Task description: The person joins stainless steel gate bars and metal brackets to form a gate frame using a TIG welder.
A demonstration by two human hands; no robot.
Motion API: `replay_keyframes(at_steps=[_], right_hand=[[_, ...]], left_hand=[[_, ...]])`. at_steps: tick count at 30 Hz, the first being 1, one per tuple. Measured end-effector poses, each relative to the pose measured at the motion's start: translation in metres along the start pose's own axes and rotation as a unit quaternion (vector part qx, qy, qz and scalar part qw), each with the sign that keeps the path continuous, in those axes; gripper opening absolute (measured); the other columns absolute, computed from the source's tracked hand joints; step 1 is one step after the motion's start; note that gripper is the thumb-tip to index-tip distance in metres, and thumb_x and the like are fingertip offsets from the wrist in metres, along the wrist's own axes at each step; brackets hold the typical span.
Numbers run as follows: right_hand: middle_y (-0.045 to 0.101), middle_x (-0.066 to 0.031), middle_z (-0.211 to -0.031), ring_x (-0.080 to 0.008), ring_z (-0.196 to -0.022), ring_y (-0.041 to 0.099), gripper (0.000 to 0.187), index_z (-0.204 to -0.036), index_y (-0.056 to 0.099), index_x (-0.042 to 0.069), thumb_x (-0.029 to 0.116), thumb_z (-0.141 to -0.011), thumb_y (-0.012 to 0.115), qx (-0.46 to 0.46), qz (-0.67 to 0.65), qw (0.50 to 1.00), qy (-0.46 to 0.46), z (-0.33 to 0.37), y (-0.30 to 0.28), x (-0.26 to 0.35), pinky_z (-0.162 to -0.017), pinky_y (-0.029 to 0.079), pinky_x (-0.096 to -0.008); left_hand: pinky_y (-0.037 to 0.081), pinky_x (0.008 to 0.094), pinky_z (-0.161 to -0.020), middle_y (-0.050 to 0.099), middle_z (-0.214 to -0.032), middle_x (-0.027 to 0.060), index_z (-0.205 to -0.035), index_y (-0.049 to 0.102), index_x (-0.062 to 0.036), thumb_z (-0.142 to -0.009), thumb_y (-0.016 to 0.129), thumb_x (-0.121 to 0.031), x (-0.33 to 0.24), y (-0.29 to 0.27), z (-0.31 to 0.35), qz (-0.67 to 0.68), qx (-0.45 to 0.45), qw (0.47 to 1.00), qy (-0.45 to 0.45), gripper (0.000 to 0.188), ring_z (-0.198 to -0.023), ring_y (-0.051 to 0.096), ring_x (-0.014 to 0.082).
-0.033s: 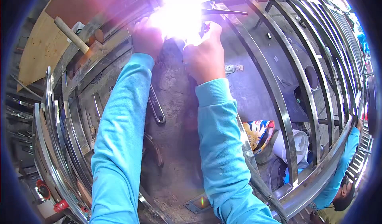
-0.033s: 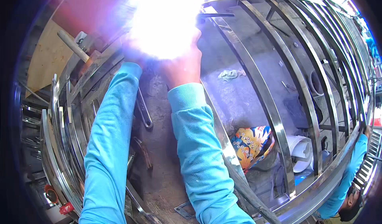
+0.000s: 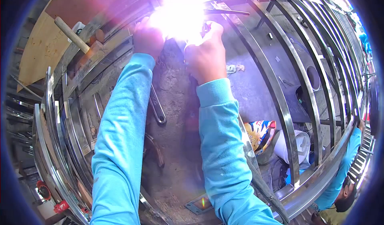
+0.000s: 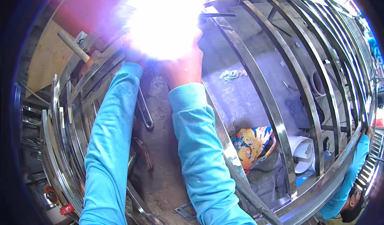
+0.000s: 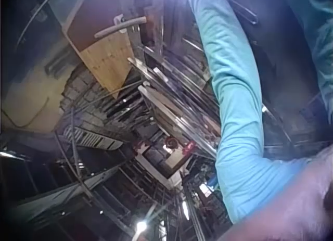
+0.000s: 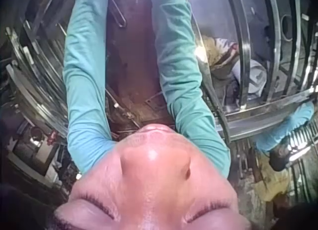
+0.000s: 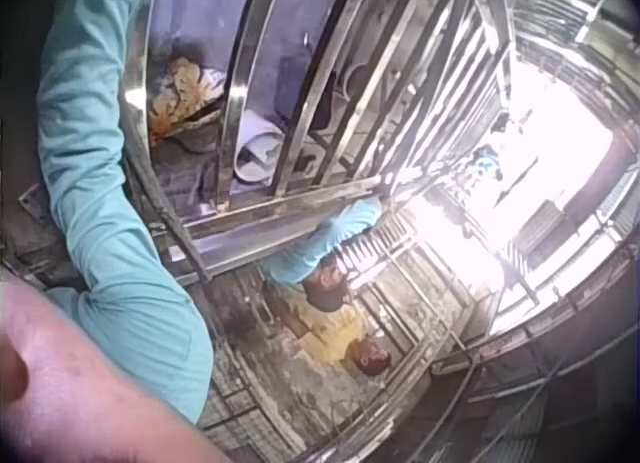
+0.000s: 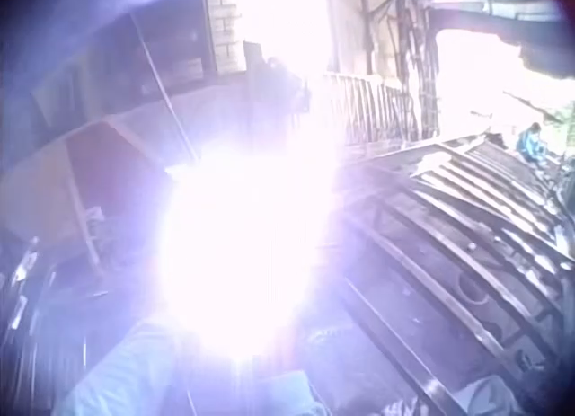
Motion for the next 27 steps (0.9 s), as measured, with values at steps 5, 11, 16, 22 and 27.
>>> replay_keyframes(at_steps=[5,11,16,22,27], right_hand=[[0.068,-0.0307,-0.104,-0.0384,-0.089,0.073,0.052,-0.141,0.036,-0.008,0.015,-0.098,0.055,0.004,0.009,0.992,0.128,-0.002,-0.003,0.004,-0.08,0.057,-0.043],[0.066,-0.0397,-0.105,-0.0523,-0.097,0.068,0.048,-0.139,0.029,-0.006,0.009,-0.099,0.051,0.025,-0.016,0.989,0.148,-0.005,-0.002,-0.003,-0.09,0.053,-0.053],[0.067,-0.0185,-0.085,-0.0224,-0.055,0.066,0.053,-0.142,0.034,-0.008,0.013,-0.099,0.056,0.016,-0.004,1.0,0.023,-0.004,0.007,-0.006,-0.049,0.055,-0.0352],[0.065,-0.0281,-0.096,-0.0369,-0.079,0.065,0.051,-0.142,0.028,-0.007,0.009,-0.099,0.052,0.015,-0.046,0.989,0.138,-0.007,0.004,-0.009,-0.069,0.052,-0.0444],[0.065,-0.0404,-0.111,-0.0521,-0.105,0.067,0.05,-0.141,0.028,-0.007,0.01,-0.099,0.051,0.03,-0.048,0.982,0.178,-0.008,0.006,-0.016,-0.094,0.052,-0.0525]], left_hand=[[0.054,0.0426,-0.074,0.073,-0.101,0.0002,-0.094,0.078,-0.0177,-0.091,0.073,-0.035,-0.045,-0.012,-0.013,-0.178,-0.029,0.979,0.097,0.018,-0.086,0.069,0.0257],[0.057,0.0412,-0.084,0.076,-0.108,0.0053,-0.099,0.081,-0.0131,-0.09,0.077,-0.031,-0.046,-0.008,-0.013,-0.181,0.005,0.981,0.068,0.021,-0.097,0.072,0.0276],[0.054,0.042,-0.078,0.074,-0.105,-0.0003,-0.095,0.079,-0.019,-0.092,0.072,-0.036,0.02,0.006,0.002,0.226,-0.039,0.973,-0.042,0.019,-0.09,0.07,0.0246],[0.055,0.0409,-0.08,0.075,-0.105,0.0019,-0.098,0.08,-0.0161,-0.091,0.074,-0.035,-0.045,-0.011,-0.013,-0.183,-0.011,0.98,0.078,0.02,-0.092,0.071,0.0256],[0.056,0.0398,-0.085,0.076,-0.107,0.0043,-0.099,0.081,-0.013,-0.089,0.077,-0.032,-0.048,-0.01,-0.014,-0.187,0.005,0.98,0.062,0.022,-0.097,0.072,0.0262]])
Point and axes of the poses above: each hand's wrist, its own z-axis away from the middle knuckle, its own y-axis out of the palm, x = y × z, the point moved 3 cm from there along -z, towards the middle knuckle
